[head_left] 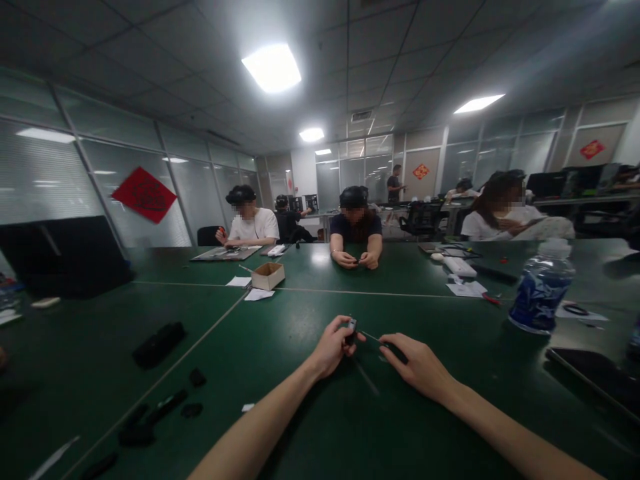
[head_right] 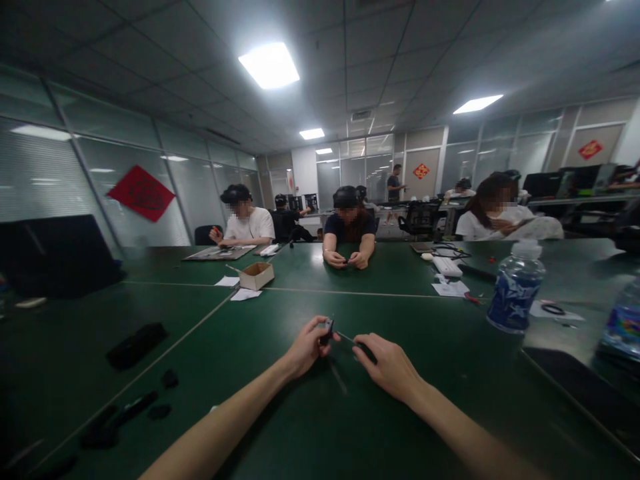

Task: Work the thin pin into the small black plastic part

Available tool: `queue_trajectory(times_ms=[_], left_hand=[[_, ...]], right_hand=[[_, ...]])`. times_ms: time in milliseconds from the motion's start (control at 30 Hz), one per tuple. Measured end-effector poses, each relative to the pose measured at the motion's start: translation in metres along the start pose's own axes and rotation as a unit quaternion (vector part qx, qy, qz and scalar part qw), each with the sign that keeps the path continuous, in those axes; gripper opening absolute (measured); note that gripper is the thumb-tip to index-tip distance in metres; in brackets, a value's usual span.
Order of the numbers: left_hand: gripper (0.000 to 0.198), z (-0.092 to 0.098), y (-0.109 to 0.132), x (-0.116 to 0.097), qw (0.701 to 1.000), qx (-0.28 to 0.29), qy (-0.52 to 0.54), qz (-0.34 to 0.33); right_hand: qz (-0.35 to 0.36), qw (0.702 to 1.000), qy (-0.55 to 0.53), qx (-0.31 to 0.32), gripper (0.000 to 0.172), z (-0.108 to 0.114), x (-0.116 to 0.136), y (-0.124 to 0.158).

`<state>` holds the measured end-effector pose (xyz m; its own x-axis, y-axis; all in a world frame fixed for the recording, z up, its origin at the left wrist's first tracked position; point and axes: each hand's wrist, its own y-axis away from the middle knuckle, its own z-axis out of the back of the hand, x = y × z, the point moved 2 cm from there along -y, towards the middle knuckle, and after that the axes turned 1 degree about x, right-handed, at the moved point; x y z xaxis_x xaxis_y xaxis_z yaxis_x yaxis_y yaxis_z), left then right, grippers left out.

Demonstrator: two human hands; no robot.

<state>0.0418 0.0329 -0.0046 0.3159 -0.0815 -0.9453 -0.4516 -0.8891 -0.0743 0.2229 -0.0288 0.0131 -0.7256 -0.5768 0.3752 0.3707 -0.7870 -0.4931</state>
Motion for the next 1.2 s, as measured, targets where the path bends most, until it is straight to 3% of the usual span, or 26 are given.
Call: queue_trajectory(times_ms=[733, 1200], left_hand=[[0.038, -0.004, 0.0049, -0.0048, 1.0, 0.012, -0.005, 0.016], [0.032, -0.0017, 0.0037, -0.0021, 1.0, 0.019, -0.011, 0.018]], right_hand=[[-0.003, 1.0, -0.01, 0.01, 0.029, -0.0048, -0.0086, 0.0018], [0.004, 1.0, -0.019, -0.004, 0.031, -0.0021, -0.0051, 0.0015]])
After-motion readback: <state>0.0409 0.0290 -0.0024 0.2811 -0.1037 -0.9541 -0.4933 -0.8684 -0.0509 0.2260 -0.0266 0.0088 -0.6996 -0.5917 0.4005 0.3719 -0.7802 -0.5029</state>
